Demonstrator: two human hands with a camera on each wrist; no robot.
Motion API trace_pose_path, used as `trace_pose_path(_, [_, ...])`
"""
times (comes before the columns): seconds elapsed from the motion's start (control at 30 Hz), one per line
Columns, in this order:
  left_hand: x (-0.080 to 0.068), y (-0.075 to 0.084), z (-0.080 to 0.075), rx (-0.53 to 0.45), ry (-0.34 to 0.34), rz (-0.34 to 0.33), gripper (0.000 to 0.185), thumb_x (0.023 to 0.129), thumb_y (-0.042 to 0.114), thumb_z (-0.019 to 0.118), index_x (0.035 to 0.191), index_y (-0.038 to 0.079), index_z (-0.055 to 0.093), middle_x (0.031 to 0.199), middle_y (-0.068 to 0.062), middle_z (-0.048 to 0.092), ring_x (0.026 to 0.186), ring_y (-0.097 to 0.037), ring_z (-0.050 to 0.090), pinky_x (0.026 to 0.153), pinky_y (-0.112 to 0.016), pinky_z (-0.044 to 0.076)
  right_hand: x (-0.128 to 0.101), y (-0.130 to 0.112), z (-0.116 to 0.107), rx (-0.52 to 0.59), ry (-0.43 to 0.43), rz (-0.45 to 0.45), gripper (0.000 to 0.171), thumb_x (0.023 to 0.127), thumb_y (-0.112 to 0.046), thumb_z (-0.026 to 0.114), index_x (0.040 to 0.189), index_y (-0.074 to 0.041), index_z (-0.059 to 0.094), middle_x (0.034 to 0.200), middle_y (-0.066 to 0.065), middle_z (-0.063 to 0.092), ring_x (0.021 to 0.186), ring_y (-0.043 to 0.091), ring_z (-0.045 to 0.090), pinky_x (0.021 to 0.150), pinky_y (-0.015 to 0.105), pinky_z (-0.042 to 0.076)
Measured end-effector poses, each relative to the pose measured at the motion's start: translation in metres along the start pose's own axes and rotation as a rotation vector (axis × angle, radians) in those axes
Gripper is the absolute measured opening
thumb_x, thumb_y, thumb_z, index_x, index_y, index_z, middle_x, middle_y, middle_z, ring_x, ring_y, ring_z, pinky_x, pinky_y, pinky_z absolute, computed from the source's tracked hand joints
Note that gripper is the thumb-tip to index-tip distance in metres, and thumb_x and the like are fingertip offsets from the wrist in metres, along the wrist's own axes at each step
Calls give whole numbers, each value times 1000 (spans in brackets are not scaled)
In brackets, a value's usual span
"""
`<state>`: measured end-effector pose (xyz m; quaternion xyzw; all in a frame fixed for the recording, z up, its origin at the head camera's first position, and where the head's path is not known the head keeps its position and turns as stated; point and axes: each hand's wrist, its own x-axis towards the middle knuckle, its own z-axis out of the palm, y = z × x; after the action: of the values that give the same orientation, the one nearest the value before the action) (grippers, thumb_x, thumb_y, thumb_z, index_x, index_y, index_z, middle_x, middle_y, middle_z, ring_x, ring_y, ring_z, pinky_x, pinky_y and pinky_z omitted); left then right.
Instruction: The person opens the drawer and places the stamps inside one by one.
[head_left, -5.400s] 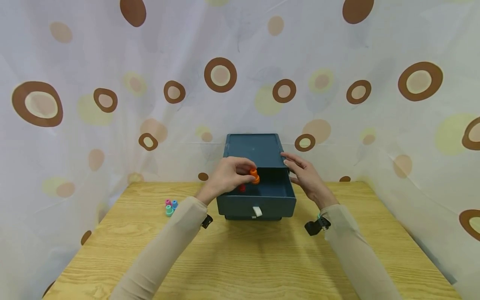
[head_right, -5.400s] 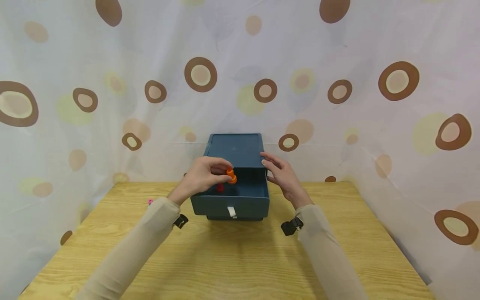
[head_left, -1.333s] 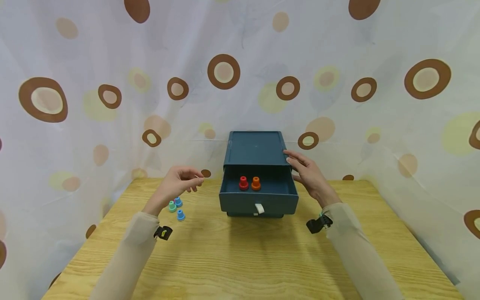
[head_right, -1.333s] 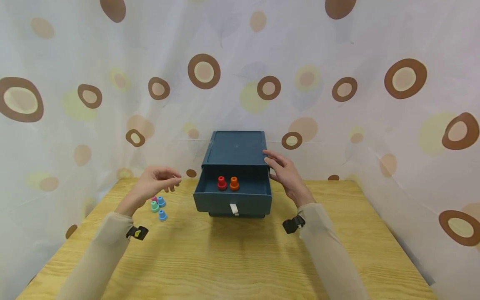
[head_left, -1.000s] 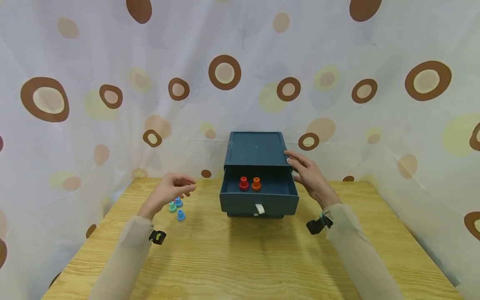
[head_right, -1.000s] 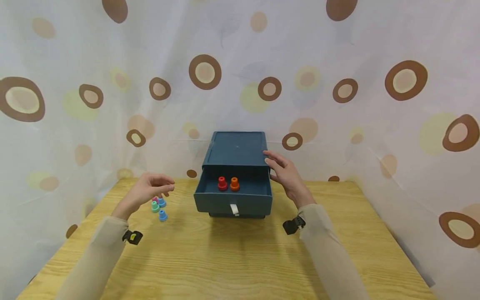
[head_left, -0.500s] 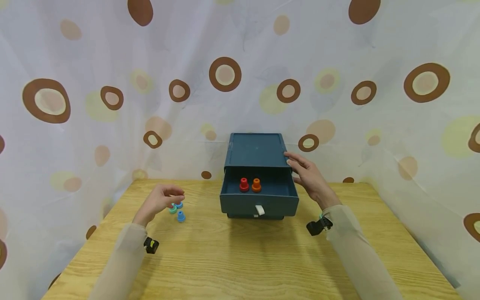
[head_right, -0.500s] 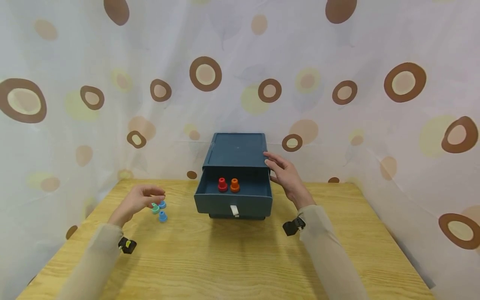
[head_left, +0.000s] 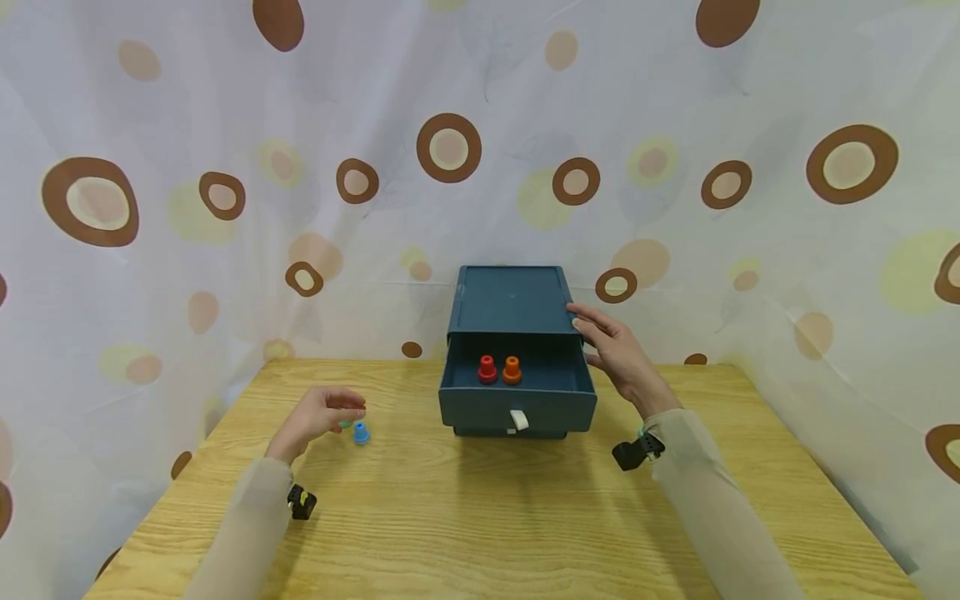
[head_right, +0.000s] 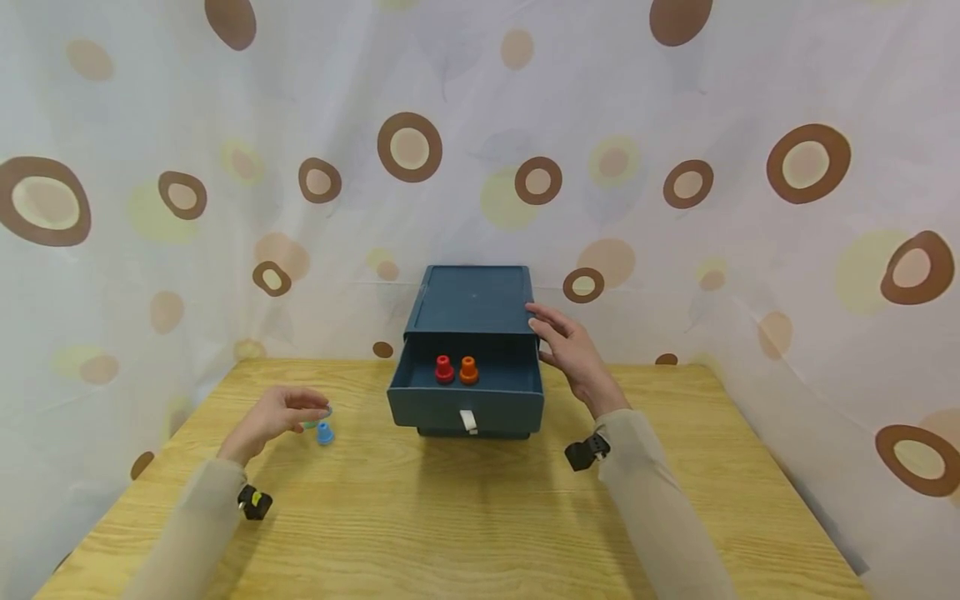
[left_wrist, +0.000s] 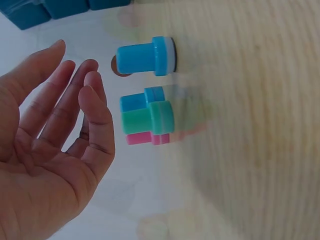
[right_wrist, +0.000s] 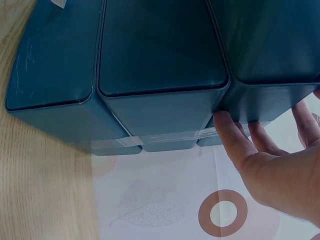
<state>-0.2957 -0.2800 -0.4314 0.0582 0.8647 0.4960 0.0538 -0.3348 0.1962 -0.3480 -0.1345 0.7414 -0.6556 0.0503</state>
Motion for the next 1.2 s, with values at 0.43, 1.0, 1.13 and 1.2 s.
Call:
trace_pose_path(0.43, [-2, -14, 5, -22, 0, -70, 36, 93, 16, 69, 123, -3, 64, 137, -19, 57, 123, -32, 51, 74, -31, 51, 0, -2, -1, -7, 4, 0, 54, 103, -40, 49, 152, -21, 38, 163, 6, 22, 151, 32, 16, 118, 58, 22])
trace_pose_path(1.0, [-3, -17, 8, 7, -66, -36, 44, 92, 15, 69, 129, -7, 59, 131, -24, 60, 97, -20, 62, 72, -34, 53, 0, 0, 0, 9, 7, 3, 53, 103, -38, 49, 152, -20, 38, 163, 6, 23, 151, 33, 17, 118, 59, 22])
trace_pose_path(1.13, [-2, -18, 8, 14, -81, -29, 43, 93, 15, 68, 129, -7, 59, 131, -25, 59, 92, -18, 63, 71, -34, 53, 0, 1, 0, 9, 10, 4, 53, 103, -38, 49, 152, -20, 38, 163, 6, 22, 151, 33, 17, 118, 59, 23])
trace_pose_path(1.2, [-2, -18, 8, 23, -89, -27, 44, 93, 15, 67, 130, -8, 58, 131, -26, 59, 92, -17, 63, 71, -33, 54, 0, 1, 0, 9, 10, 4, 53, 103, -38, 49, 152, -20, 38, 163, 6, 22, 151, 32, 16, 118, 59, 23])
